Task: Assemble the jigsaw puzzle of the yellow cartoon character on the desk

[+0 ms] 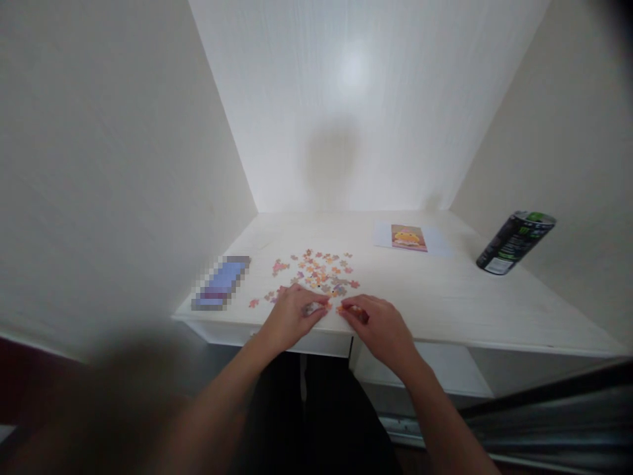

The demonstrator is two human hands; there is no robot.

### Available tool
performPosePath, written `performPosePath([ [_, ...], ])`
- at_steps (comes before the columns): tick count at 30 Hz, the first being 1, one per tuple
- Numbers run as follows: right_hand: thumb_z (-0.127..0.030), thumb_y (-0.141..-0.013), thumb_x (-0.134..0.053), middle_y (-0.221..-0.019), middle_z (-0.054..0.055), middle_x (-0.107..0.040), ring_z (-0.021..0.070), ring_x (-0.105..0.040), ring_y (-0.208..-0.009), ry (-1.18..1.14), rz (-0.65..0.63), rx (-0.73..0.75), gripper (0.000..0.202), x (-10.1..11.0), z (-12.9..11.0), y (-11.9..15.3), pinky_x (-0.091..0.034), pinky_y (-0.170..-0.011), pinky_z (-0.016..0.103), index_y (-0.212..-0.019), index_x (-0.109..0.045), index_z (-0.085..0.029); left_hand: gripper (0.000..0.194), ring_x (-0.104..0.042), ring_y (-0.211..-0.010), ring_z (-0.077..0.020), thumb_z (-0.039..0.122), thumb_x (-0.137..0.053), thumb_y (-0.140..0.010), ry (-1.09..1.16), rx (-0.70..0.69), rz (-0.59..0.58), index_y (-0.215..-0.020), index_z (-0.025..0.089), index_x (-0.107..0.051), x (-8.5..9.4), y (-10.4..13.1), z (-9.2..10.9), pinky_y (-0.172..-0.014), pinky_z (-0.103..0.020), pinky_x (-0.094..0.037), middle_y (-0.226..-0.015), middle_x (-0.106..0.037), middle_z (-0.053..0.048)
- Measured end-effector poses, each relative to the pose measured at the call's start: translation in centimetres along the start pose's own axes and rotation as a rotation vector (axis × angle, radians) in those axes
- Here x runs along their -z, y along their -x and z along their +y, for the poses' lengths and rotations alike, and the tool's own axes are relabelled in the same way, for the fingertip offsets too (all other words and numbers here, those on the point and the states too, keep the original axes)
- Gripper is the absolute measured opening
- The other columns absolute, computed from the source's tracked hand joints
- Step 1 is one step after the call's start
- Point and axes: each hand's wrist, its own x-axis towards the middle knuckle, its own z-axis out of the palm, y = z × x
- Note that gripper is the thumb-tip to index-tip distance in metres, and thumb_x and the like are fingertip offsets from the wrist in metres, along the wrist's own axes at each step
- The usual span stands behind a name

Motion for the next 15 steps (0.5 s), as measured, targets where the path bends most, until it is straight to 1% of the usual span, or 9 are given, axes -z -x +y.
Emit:
performPosePath([
  [3,-0.032,-0.092,-0.059,-0.092,0.002,-0.072,0.0194,-0.064,-0.079,0.002,0.007,-0.004,0.015,-0.3,0.2,0.0,-0.046,-0.072,0.032,-0.098,-0.07,-0.023,0.02,-0.061,-0.091,-0.0171,0.037,-0.059,-0.09,0.05,-0.031,0.002,-0.103,0.029,-0.072,-0.6,0.1,-0.7,-0.086,-0.034,-0.042,-0.096,-0.073,0.002],
  [8,-0.027,-0.091,-0.06,-0.093,0.003,-0.072,0.0206,-0.063,-0.088,-0.012,0.028,0.072,0.013,-0.6,0.4,-0.2,-0.046,-0.082,0.034,-0.096,-0.071,-0.023,0.021,-0.06,-0.089,-0.0176,0.029,-0.059,-0.088,0.061,-0.093,0.012,-0.105,0.029,-0.072,-1.1,0.3,-1.3,-0.085,-0.033,-0.043,-0.092,-0.072,0.001],
  [12,-0.02,-0.091,-0.058,-0.096,0.004,-0.073,0.0204,-0.063,-0.092,-0.06,0.018,0.136,0.014,-0.6,0.2,-0.5,-0.047,-0.086,0.035,-0.094,-0.072,-0.023,0.027,-0.059,-0.081,-0.0181,0.034,-0.059,-0.089,0.041,-0.095,0.056,-0.114,0.03,-0.069,-1.1,0.3,-1.3,-0.078,-0.033,-0.044,-0.084,-0.071,-0.001],
  [15,-0.018,-0.091,-0.057,-0.092,0.005,-0.073,0.0216,-0.062,-0.088,-0.026,0.031,0.13,0.016,-0.7,0.1,-0.6,-0.048,-0.082,0.036,-0.092,-0.072,-0.021,0.03,-0.059,-0.08,-0.0189,0.034,-0.06,-0.088,0.034,-0.097,0.08,-0.117,0.03,-0.067,-1.1,0.3,-1.2,-0.079,-0.034,-0.044,-0.083,-0.071,-0.001],
])
